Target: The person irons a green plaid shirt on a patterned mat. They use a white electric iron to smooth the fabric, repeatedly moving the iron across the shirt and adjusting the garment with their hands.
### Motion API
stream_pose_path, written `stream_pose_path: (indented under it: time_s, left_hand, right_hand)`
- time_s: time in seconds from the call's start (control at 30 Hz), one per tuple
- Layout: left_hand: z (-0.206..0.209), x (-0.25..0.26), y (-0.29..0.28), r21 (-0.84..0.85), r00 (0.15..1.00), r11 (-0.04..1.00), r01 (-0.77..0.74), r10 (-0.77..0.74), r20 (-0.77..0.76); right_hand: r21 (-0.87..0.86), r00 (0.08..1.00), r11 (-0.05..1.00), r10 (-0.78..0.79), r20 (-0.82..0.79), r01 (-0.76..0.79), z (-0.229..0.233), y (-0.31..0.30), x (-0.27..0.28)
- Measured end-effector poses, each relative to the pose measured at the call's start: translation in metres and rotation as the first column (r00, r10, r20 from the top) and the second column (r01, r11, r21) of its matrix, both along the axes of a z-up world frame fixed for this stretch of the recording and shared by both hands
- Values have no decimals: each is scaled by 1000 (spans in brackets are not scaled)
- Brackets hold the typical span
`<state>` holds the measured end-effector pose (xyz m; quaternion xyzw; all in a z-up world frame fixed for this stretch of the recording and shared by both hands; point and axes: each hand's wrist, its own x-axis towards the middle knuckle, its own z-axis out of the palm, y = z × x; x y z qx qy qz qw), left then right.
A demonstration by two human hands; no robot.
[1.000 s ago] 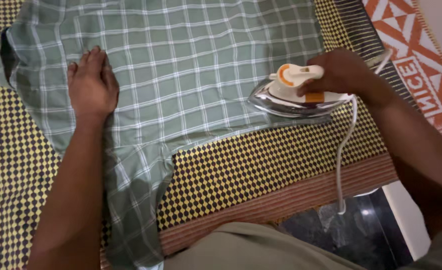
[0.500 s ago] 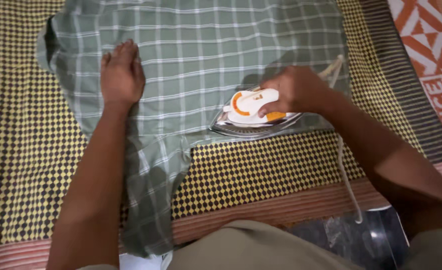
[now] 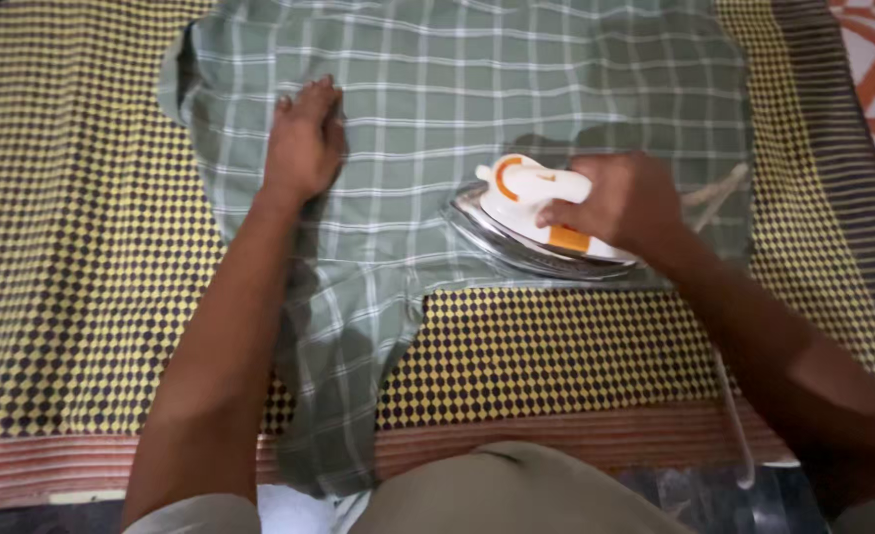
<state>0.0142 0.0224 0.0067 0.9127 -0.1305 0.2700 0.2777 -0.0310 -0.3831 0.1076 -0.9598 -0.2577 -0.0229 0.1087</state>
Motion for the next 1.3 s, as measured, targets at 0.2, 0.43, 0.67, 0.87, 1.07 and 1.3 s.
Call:
stream_pose_path:
  time_s: [0.2,0.43,0.67,0.87,1.07,1.3]
  left_hand:
    - [64,-101,-50,-84,942,993,82,-105,-320]
    - [74,-185,-87,178,881,941,289,-189,-434]
    - [44,-185,-80,153,889,887,436,-397,-230]
    - [42,-183,-77,98,865,880,464,-427,-263]
    - [55,-184,-75,102,844,869,484,-433,-317]
    - [57,-135,-31,147,908,964,223,-150,-391]
  right_hand:
    - [-72,997,995,69,-43,-72,6,38,10]
    - [-182,976,983,-49,-212,10,14,36,-1]
    - [-22,985,988,-152,-87,150,13,45,4]
    - [-138,994,988,51,-95,-64,14,46,5]
    - [-183,974,983,-35,-224,-7,17,38,-2]
    - [10,993,995,-94,-72,95,15,45,0]
